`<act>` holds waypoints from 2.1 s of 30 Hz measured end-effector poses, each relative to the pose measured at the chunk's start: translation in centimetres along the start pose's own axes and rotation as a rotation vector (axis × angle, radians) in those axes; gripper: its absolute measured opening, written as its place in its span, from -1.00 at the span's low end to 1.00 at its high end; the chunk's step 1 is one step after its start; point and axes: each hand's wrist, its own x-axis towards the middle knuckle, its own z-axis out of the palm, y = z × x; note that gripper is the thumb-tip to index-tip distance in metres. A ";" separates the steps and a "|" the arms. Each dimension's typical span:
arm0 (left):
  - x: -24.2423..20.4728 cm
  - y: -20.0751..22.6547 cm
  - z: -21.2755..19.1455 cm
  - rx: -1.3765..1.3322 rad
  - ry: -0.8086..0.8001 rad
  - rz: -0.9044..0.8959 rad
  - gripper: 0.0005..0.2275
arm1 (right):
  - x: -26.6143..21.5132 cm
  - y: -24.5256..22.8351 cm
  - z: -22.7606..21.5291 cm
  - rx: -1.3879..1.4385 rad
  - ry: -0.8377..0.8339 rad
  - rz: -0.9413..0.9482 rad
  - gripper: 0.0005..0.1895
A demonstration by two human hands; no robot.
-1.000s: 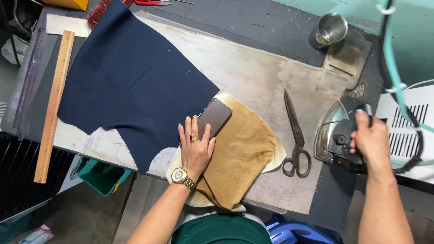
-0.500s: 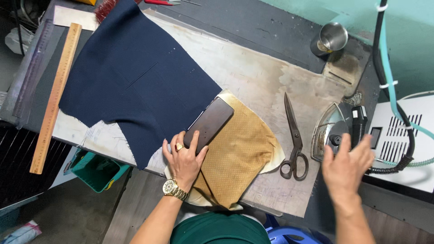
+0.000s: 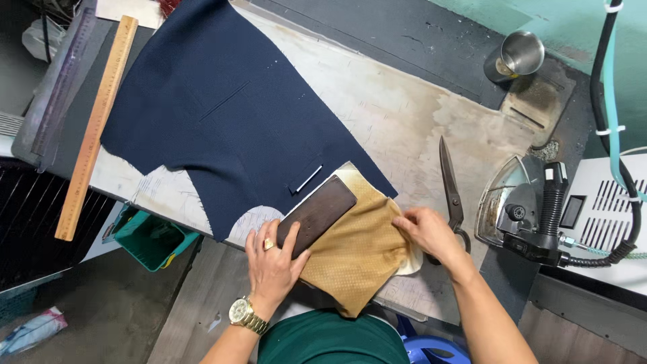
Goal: The person cuts fabric using shears, marks lines on the material with a ruler and chalk, and uses an iron and a wooden block to press the fabric pieces on a workbench.
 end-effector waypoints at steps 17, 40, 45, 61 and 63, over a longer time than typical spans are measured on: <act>14.5 -9.9 -2.2 -0.399 0.101 0.192 -0.60 | 5.2 -7.3 -17.1 0.867 1.071 -0.746 -0.73; 26.9 -2.1 -2.6 -0.115 -0.427 0.936 -0.49 | 6.2 -11.8 7.1 0.316 1.096 -0.078 -0.72; 9.6 -4.2 2.5 -0.958 -0.431 1.306 -0.70 | 6.2 -11.5 6.9 0.332 1.091 -0.119 -0.72; 9.0 -8.3 0.6 -0.783 -0.013 0.793 -0.79 | 5.5 -10.6 16.3 -0.019 1.127 -0.331 -0.80; 12.6 -9.9 1.3 -0.701 -0.040 0.773 -0.75 | 5.9 -12.7 17.3 -0.044 1.103 -0.383 -0.78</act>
